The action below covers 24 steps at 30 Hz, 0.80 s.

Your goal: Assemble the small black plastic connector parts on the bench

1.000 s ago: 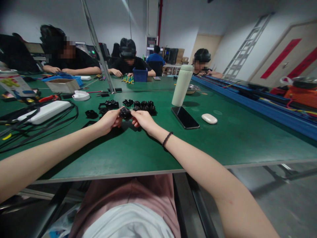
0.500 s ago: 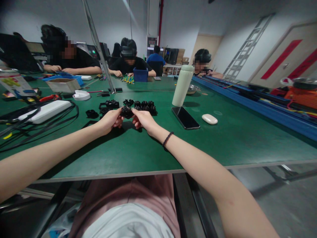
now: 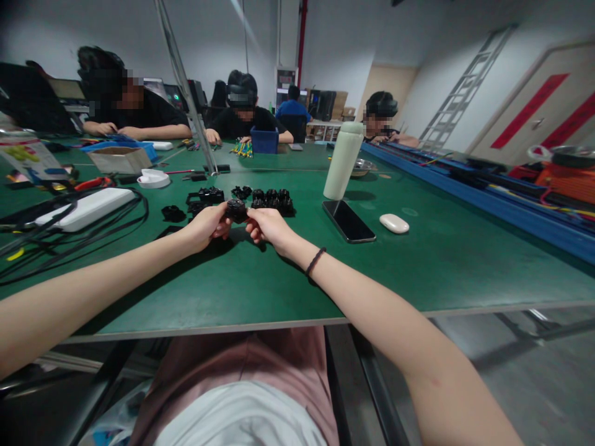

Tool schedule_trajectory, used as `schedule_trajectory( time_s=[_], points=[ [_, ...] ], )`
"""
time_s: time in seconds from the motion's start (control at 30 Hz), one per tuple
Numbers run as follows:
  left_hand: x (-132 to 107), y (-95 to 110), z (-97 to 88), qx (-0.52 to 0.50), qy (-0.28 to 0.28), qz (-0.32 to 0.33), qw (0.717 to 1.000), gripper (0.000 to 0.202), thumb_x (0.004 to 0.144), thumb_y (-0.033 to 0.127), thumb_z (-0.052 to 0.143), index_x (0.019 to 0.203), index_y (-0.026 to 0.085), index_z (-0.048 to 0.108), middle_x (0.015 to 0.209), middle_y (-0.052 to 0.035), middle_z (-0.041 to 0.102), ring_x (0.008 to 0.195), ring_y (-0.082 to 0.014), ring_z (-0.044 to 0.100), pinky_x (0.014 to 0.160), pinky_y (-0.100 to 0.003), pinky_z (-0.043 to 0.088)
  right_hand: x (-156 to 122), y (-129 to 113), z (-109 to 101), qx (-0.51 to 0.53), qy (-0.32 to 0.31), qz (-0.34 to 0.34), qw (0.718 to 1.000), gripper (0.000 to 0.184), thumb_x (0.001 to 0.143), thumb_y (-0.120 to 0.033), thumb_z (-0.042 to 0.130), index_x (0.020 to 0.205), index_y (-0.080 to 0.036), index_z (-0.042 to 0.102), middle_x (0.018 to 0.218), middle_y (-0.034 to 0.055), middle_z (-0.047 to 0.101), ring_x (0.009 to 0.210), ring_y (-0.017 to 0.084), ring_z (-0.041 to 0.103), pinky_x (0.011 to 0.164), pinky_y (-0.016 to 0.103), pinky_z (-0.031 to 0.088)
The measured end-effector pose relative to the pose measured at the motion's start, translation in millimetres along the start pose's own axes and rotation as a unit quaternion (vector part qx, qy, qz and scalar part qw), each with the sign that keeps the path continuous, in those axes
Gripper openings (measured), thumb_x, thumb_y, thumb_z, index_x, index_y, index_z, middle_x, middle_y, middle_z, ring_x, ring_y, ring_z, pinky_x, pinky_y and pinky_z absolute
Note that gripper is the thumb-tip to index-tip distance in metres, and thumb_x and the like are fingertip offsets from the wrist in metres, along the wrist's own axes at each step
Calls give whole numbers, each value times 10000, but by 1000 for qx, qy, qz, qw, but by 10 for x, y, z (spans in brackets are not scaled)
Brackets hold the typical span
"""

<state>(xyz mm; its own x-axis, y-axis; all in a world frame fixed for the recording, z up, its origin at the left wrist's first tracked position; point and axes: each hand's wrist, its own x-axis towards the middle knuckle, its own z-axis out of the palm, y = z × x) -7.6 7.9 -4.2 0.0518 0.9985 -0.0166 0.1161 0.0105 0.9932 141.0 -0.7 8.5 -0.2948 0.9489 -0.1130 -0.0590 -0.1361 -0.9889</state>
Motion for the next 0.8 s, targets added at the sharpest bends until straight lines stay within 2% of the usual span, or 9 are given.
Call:
schedule_trajectory(
  time_s=[0.2,0.37,0.47,0.67,0.8],
  points=[
    [-17,17,17,1,7,1,1000,498,963,289,331,481,196,409,319,65,285,290,-67,275,400,-200,341,-10,-22,-10,-3,-27,18,999,324,968,-191,436,676,-126,559,465,-29,530,360,53,460,357,154,366],
    [-19,14,12,5,3,4,1000,495,962,303,330,483,198,400,325,68,283,291,-66,272,400,-196,337,-44,-40,8,6,-52,32,998,318,954,-168,415,684,-115,573,489,-24,542,376,51,464,374,155,355],
    [-17,9,4,5,-7,3,1000,510,963,310,325,471,197,394,323,61,285,295,-65,272,402,-193,335,-57,-29,28,29,-49,34,998,305,932,-154,423,663,-117,561,487,-27,533,381,47,445,383,155,332],
    [-1,1,-23,21,-37,1,999,538,971,338,300,459,200,389,321,55,281,305,-69,279,406,-191,349,-57,30,95,74,0,29,997,270,868,-127,430,606,-148,493,462,-35,503,380,43,391,399,157,308],
    [0,16,-42,26,-59,5,998,536,969,365,302,464,204,381,332,64,270,306,-67,277,416,-190,360,-55,34,112,85,4,35,996,247,845,-120,437,606,-148,491,461,-29,513,381,40,393,395,150,295]
  ],
)
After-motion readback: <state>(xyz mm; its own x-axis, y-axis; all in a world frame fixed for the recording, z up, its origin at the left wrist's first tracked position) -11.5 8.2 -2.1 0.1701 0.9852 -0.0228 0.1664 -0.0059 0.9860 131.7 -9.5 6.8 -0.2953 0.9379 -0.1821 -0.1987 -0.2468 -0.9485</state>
